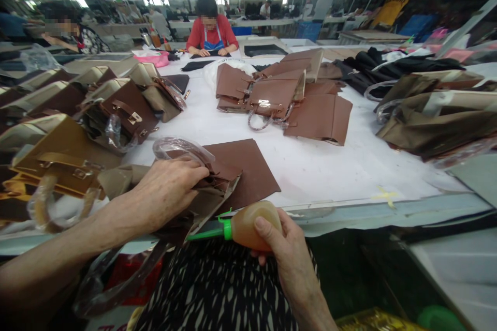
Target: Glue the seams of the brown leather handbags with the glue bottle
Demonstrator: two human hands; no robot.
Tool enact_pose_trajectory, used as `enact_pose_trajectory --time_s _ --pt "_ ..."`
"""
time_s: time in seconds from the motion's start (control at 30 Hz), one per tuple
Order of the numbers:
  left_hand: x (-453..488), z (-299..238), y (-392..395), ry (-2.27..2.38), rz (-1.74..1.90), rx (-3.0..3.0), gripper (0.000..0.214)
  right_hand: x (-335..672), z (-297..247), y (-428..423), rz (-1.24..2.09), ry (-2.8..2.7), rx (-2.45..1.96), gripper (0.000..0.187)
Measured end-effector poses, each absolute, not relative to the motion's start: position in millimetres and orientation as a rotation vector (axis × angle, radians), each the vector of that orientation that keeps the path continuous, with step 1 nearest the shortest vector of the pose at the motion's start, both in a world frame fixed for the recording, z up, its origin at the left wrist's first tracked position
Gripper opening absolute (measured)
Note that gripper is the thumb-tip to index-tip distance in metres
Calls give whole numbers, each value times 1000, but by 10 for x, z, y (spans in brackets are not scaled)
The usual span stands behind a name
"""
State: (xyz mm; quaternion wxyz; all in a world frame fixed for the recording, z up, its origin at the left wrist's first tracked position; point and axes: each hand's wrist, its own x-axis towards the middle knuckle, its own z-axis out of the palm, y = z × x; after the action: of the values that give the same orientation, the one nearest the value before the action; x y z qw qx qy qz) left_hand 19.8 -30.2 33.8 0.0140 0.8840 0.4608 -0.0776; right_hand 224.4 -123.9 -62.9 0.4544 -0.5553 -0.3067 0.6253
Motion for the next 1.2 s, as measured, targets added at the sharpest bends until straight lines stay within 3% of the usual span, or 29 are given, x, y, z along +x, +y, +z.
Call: enact_pose_trajectory --time_s 0.93,1.2 --pt "199 362 -284 1458 -206 2750 16 2165 -633 -1330 1570 -582 -1379 41" --pt "187 325 -295 1431 -227 2728 18 2302 -306 -1399 1120 -1007 -1651 47"
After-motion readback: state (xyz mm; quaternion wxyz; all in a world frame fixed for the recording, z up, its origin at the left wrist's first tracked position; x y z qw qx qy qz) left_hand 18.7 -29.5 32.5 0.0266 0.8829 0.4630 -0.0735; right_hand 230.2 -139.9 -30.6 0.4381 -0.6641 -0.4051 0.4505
